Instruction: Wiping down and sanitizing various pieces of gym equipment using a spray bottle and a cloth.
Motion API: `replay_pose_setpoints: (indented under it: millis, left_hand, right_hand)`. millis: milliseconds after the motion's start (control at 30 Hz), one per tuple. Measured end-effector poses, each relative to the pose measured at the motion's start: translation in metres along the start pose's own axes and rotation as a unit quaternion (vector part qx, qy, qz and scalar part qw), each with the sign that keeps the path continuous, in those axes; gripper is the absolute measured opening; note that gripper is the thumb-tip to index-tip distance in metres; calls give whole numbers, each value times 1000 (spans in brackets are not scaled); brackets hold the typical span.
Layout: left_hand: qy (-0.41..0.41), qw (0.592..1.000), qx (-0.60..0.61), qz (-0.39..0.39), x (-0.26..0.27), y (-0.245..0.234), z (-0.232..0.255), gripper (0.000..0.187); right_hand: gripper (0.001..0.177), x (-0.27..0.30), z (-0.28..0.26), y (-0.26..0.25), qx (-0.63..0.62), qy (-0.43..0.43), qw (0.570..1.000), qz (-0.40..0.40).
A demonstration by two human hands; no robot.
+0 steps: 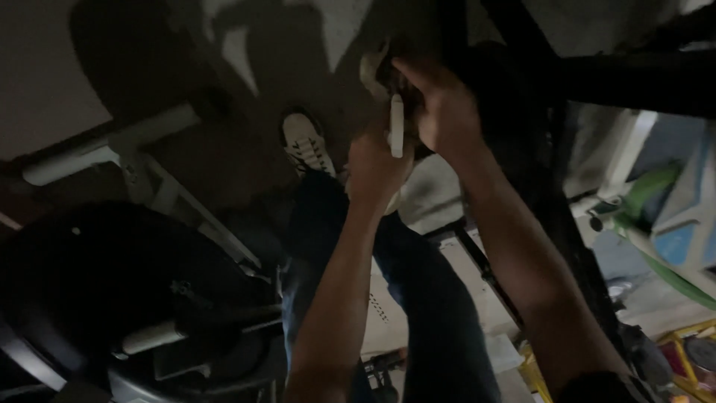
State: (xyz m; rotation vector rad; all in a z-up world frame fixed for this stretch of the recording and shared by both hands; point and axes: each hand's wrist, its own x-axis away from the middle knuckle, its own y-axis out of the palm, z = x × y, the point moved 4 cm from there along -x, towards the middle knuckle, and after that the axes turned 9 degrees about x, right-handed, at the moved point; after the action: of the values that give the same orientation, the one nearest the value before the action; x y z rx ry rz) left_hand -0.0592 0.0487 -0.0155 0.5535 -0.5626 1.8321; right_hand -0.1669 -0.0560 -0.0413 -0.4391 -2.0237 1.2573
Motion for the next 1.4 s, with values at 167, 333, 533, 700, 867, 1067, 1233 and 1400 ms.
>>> replay_pose_setpoints:
  millis: [167, 333, 533, 700, 867, 1067, 1233, 1400]
  left_hand:
    - [-37, 999, 12, -4, 26, 16, 8, 47]
    - [20, 999, 42, 20, 67, 23, 22, 33]
    - [35, 999, 1, -10, 101, 39, 44, 40]
    - [-19, 1000, 8, -21, 111, 46, 57, 38]
    - [-48, 998, -46, -22, 108, 50, 41, 33]
    - [-44, 996, -74, -20, 115, 56, 33, 35]
    - [-1, 994, -98, -41, 123, 67, 53, 49]
    - [-126, 966, -182, -136, 137, 85, 59, 32]
  right_hand:
    - [51, -1, 3, -96, 132, 73, 987, -58]
    - [35, 19, 33, -92, 109, 172, 954, -221]
    - [48, 100, 6, -137, 24, 140, 987, -74]
    - [63, 214, 40, -84, 81, 157, 984, -39]
    - [61, 162, 43, -85, 147, 107, 983, -1]
    - [81, 87, 59, -65, 153, 84, 984, 32]
    - [84, 134, 47, -101, 65, 139, 987, 44]
    - [57, 220, 38, -100, 38, 173, 979, 100]
